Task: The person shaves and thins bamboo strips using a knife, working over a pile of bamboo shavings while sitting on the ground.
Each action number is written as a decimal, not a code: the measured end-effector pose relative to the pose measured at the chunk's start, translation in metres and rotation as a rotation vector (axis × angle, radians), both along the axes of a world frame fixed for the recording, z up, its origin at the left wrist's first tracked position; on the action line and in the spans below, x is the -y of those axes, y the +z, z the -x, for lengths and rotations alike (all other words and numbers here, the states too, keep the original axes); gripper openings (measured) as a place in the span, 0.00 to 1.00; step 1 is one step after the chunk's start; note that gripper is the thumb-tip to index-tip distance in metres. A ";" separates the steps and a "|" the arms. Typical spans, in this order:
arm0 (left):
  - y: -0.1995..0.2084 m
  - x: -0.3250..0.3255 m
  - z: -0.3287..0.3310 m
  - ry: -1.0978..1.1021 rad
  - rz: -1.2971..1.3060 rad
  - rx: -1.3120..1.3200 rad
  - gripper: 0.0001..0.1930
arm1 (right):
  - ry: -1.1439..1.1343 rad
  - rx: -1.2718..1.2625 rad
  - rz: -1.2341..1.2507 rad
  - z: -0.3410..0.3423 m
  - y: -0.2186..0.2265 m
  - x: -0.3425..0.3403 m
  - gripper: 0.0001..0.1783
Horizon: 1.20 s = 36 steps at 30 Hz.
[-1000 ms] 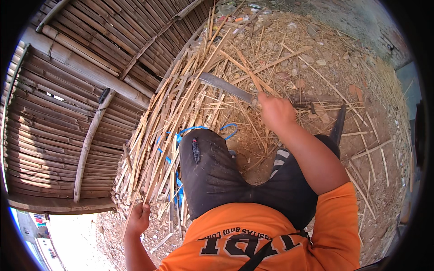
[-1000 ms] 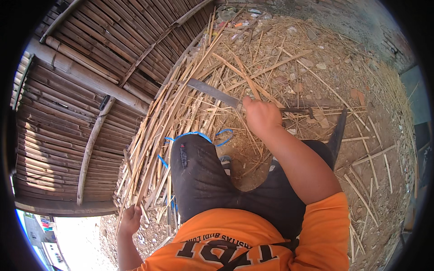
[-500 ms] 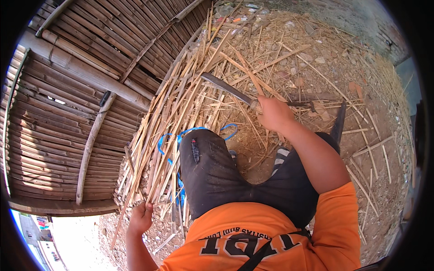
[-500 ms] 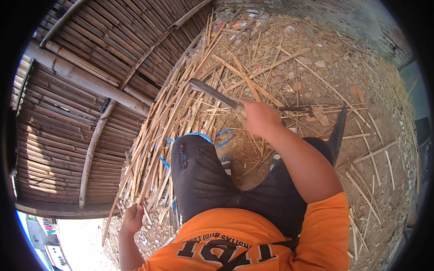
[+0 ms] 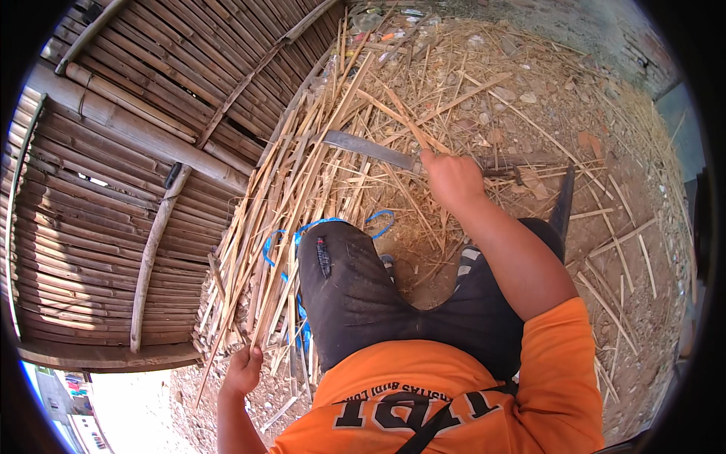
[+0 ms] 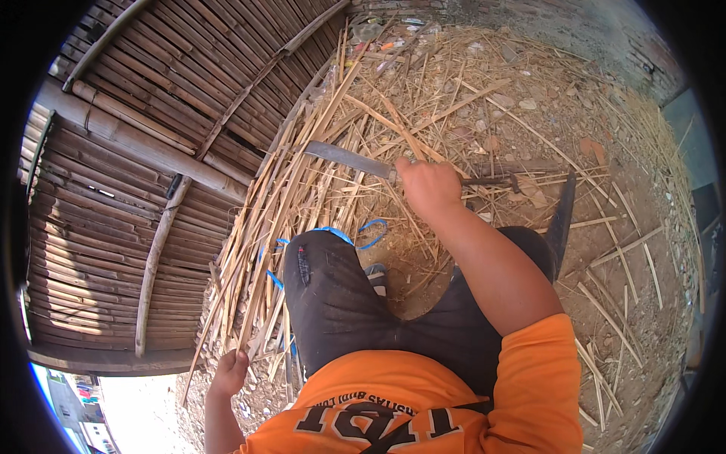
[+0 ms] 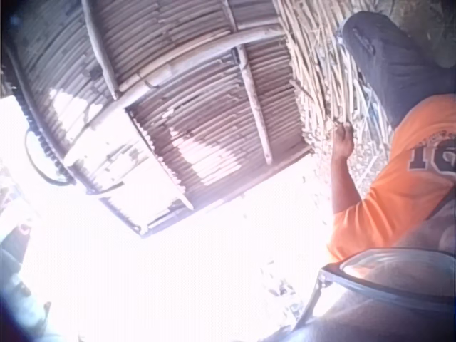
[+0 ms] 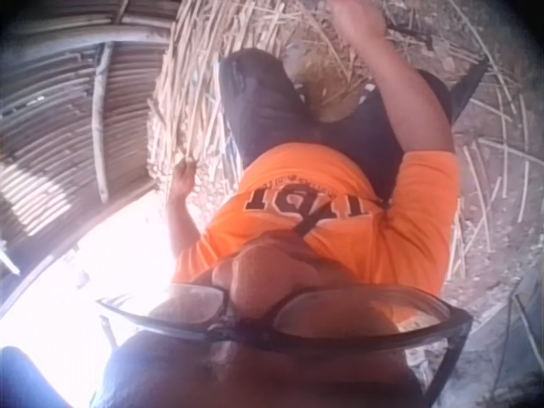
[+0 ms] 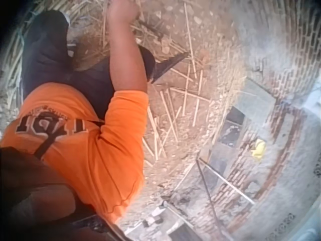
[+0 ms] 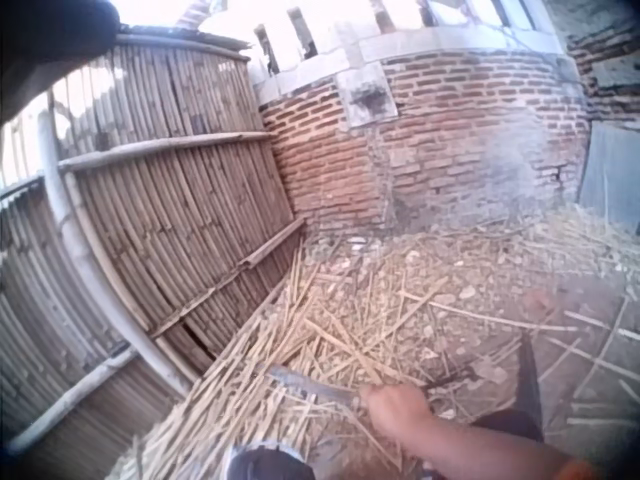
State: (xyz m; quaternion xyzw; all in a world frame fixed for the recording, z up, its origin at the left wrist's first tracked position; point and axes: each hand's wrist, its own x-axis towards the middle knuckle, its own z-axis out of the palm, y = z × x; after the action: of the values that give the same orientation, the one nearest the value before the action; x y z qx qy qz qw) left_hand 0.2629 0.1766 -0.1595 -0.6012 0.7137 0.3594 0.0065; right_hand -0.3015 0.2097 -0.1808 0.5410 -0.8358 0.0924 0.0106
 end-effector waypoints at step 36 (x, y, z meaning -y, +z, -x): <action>-0.007 -0.008 0.024 0.032 -0.116 -0.057 0.23 | -0.014 0.263 -0.017 -0.038 0.004 -0.016 0.12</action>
State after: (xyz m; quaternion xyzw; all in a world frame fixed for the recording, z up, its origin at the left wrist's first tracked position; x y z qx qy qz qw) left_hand 0.2393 0.1846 -0.1665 -0.6008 0.6818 0.4172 0.0152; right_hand -0.2633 0.2255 -0.1767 0.5185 -0.8345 0.1554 -0.1028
